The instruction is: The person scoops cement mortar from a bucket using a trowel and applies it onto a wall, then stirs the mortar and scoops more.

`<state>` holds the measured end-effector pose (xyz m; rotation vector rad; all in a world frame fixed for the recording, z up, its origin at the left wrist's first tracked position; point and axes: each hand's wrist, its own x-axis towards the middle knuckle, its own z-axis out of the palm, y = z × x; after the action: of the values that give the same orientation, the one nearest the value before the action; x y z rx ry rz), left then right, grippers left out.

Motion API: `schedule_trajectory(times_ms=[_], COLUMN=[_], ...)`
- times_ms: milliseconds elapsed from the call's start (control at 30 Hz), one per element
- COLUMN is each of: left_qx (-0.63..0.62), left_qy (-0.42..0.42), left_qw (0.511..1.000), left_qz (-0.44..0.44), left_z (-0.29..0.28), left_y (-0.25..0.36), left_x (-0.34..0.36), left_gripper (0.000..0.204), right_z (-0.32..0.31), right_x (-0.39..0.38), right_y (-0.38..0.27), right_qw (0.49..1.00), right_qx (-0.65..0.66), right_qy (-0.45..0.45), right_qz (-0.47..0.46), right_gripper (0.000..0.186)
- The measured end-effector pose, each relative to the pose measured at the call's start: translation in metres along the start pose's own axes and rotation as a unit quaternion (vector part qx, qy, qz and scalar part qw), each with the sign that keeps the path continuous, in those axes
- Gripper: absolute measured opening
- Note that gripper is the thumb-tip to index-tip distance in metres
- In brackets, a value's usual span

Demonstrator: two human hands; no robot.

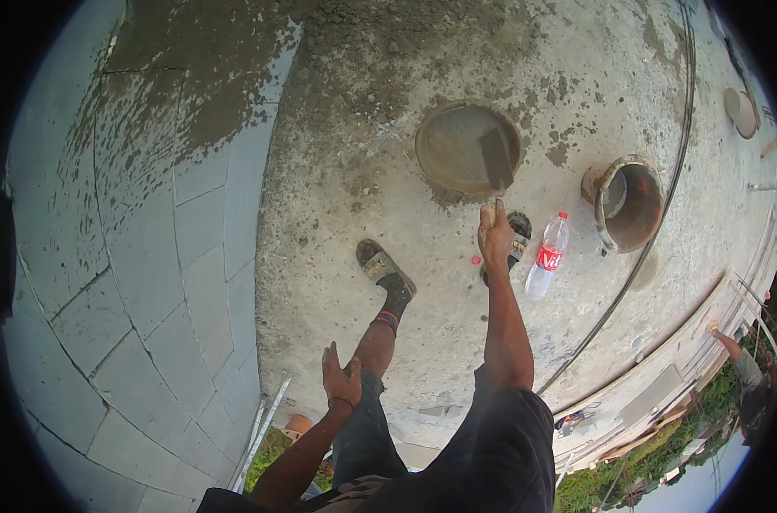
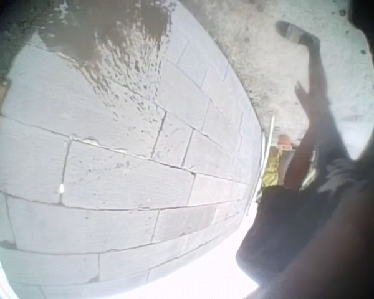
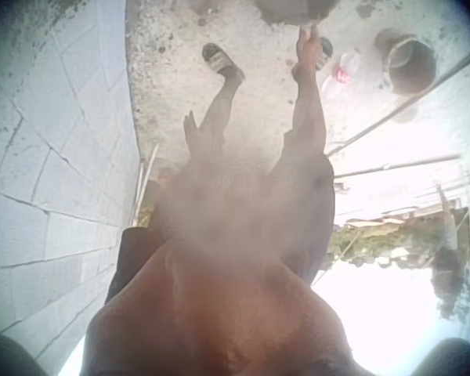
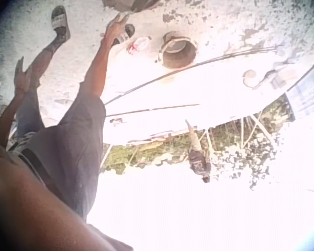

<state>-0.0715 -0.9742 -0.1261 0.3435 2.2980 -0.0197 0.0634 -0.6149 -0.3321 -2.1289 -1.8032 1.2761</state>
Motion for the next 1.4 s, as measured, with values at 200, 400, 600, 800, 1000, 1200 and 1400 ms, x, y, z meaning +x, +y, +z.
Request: schedule_trajectory(times_ms=[200,400,600,800,1000,1200,1400], left_qx=[-0.030,0.007,0.013,0.047,-0.029,0.015,0.075], left_qy=[-0.021,-0.008,-0.013,0.009,-0.010,-0.108,-0.049], left_qw=[0.999,1.000,1.000,0.999,1.000,0.994,0.993], left_qz=[0.009,0.009,0.016,0.012,0.006,0.025,0.079], left_z=[0.026,0.012,0.005,-0.007,0.002,0.009,0.025], left_y=[0.022,0.027,0.028,0.002,-0.006,-0.073,-0.062], left_x=[-0.008,-0.009,-0.004,0.000,0.008,0.002,0.006], left_gripper=[0.073,0.073,0.074,0.072,0.072,0.076,0.075], right_z=[0.030,0.009,-0.025,0.005,0.216,0.269,0.134], right_x=[0.076,0.028,-0.036,-0.085,-0.085,-0.254,-0.236], right_y=[0.051,0.028,-0.007,-0.078,-0.135,-0.316,-0.185], right_qw=[0.984,0.842,0.791,0.867,0.806,0.842,0.890], right_qx=[0.171,0.447,0.543,0.495,0.584,0.457,0.415], right_qy=[-0.031,-0.247,-0.243,-0.014,0.097,-0.256,-0.169], right_qz=[-0.029,0.174,0.142,0.055,-0.009,-0.133,-0.088], right_gripper=[0.048,0.035,0.052,0.054,0.057,0.054,0.054])
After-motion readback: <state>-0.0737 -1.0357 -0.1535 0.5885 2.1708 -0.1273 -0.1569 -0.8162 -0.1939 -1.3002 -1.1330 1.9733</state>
